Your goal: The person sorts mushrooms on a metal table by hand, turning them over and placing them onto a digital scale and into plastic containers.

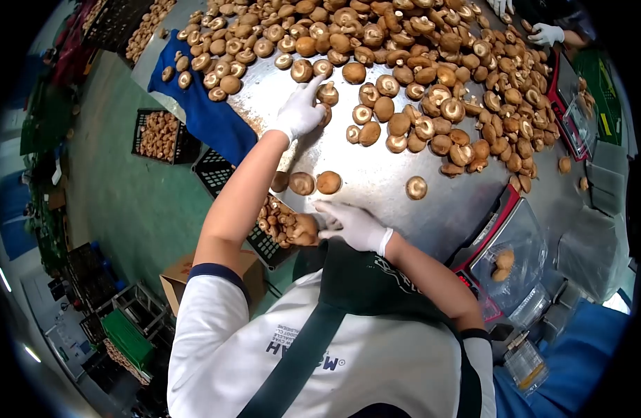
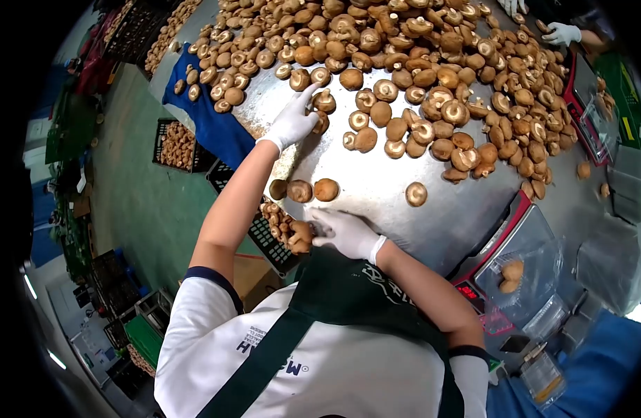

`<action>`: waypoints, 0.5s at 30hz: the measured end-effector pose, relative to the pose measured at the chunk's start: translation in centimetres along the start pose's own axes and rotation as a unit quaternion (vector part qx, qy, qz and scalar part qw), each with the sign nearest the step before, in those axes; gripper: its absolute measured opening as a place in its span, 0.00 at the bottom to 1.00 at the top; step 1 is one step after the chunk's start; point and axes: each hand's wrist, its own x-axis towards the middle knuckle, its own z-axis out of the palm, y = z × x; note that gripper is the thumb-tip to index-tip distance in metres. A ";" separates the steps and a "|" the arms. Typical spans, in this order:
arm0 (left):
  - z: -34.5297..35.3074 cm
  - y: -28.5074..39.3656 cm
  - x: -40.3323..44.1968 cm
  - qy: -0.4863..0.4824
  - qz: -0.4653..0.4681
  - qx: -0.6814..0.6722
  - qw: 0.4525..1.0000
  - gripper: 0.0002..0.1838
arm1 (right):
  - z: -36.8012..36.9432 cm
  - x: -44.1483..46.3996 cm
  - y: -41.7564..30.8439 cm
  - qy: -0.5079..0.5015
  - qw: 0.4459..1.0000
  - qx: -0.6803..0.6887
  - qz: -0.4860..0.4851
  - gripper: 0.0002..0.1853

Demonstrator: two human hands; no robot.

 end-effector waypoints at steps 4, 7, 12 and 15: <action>1.0 1.6 -0.5 -0.022 -0.017 0.063 0.998 0.41 | -6.0 2.1 -0.3 0.376 0.908 -0.170 -0.076 0.14; 1.8 1.0 -0.9 0.049 -0.037 -0.014 0.998 0.39 | -12.2 3.2 -1.3 0.476 0.755 -0.451 -0.004 0.24; 3.2 -1.2 -1.2 0.055 -0.071 -0.155 0.984 0.31 | -13.5 2.7 2.1 0.425 0.820 -0.382 -0.013 0.20; 2.8 -0.8 -2.4 0.010 -0.088 -0.253 0.963 0.28 | -12.0 1.5 2.2 0.450 0.794 -0.398 -0.099 0.21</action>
